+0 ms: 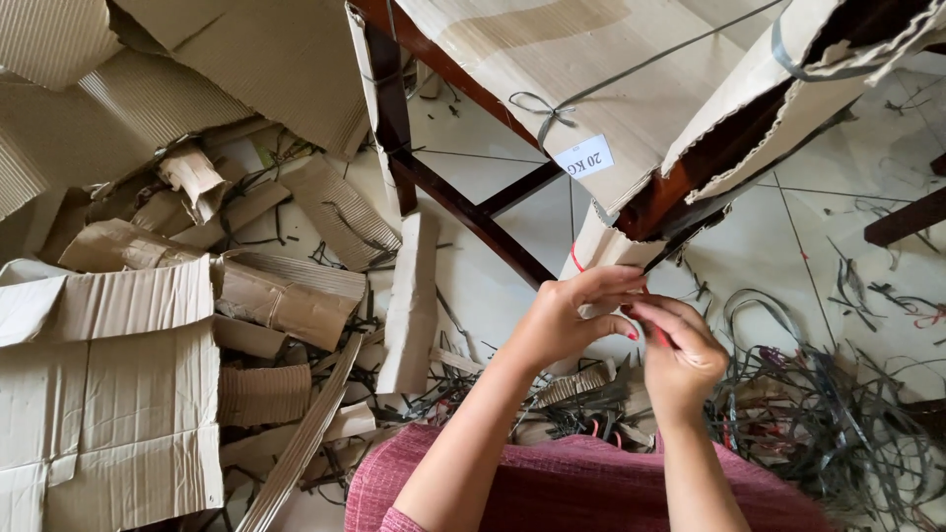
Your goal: The person sits on the floor and ties a cardboard-wrapped wooden frame with red string. They use scissors to cut the string, then wrap and tie it around the frame legs and seat, securing the cardboard in place.
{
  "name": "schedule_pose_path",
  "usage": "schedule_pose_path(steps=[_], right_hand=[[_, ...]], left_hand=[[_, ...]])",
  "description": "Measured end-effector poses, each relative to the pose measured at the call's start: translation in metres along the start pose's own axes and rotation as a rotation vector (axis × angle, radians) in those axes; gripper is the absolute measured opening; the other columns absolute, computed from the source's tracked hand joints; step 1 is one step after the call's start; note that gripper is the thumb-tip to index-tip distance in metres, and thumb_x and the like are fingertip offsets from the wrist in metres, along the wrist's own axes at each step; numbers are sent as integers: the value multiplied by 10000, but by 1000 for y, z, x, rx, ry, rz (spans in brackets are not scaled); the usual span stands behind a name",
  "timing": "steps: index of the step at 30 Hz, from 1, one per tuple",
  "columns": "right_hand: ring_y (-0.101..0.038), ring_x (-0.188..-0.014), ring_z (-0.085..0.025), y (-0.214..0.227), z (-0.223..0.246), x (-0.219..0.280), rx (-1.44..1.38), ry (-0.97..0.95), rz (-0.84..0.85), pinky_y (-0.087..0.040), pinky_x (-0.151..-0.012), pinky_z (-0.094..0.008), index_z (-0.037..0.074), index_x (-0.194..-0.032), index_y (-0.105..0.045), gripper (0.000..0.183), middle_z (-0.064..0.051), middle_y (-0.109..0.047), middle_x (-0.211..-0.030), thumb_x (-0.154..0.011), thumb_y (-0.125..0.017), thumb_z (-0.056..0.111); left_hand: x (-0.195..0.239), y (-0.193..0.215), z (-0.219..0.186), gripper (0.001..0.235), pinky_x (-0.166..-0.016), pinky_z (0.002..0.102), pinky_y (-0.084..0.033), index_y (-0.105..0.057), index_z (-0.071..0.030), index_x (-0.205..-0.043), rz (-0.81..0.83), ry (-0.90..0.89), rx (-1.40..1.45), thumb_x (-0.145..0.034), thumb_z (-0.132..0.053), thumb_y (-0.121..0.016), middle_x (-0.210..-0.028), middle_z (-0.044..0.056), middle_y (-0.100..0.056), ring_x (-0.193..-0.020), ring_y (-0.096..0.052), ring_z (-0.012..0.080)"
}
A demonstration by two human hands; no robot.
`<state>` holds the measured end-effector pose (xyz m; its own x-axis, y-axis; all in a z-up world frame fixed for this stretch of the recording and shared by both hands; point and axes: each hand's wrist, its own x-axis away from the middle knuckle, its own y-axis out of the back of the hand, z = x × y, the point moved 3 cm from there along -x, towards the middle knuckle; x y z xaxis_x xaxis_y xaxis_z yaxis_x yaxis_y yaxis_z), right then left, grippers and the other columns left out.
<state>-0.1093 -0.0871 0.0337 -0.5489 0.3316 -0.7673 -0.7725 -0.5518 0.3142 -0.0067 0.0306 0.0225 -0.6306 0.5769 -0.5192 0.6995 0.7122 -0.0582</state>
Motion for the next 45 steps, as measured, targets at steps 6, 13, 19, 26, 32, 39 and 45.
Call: schedule_pose_path(steps=[6,13,19,26,32,39,45], right_hand=[[-741,-858,-288,11,0,-8,51,-23,-30,-573,-764,-389,43,-981,-815,239,-145,-761,-945,-862,-801,-164],[-725,-932,-336,23,-9,-7,100,-31,-79,-573,-808,-444,-14,-1130,-787,222,-246,-747,-1039,-984,-726,-169],[-749,-913,-302,33,1,0,243,25,72,-604,-809,-368,-19,-1037,-789,195,-187,-769,-993,-928,-767,-179],[-745,-915,-294,13,41,-15,120,204,180,-622,-903,-366,-74,-970,-762,209,-206,-754,-997,-887,-686,-249],[-711,-777,-233,5,51,-35,107,217,24,-563,-658,-355,51,-1015,-817,174,-117,-780,-1015,-935,-766,-95],[-670,-716,-248,9,24,-28,99,132,53,-554,-591,-319,-23,-1056,-790,130,-147,-740,-979,-937,-784,-76],[-698,-838,-306,16,39,-29,38,167,69,-605,-723,-387,-83,-1142,-732,224,-223,-700,-1057,-922,-778,-84]], left_hand=[[-1,2,-14,175,-869,373,-602,-732,-141,-1156,-137,-409,-671,-983,-144,-702,-954,42,-772,-847,-767,231],[-7,-14,7,109,-828,326,-590,-748,-169,-1073,-344,-505,-645,-969,-136,-737,-928,-22,-741,-799,-724,176],[0,-18,14,170,-889,340,-543,-718,-151,-1125,-377,-414,-530,-972,-82,-739,-1024,-26,-742,-875,-707,185],[1,-4,1,200,-1024,374,-456,-711,-115,-1215,-26,-399,-666,-1037,-53,-647,-1197,51,-744,-1093,-705,182],[-2,-7,3,21,-902,371,-528,-720,-152,-1003,-234,-456,-574,-987,-147,-708,-937,-12,-727,-860,-702,210],[-2,-10,6,49,-955,367,-493,-711,-206,-1011,-263,-397,-498,-983,-167,-718,-943,-58,-709,-879,-690,176],[-1,-7,11,150,-940,352,-521,-733,-191,-1093,-323,-419,-468,-950,-155,-761,-934,-42,-730,-855,-708,173]])
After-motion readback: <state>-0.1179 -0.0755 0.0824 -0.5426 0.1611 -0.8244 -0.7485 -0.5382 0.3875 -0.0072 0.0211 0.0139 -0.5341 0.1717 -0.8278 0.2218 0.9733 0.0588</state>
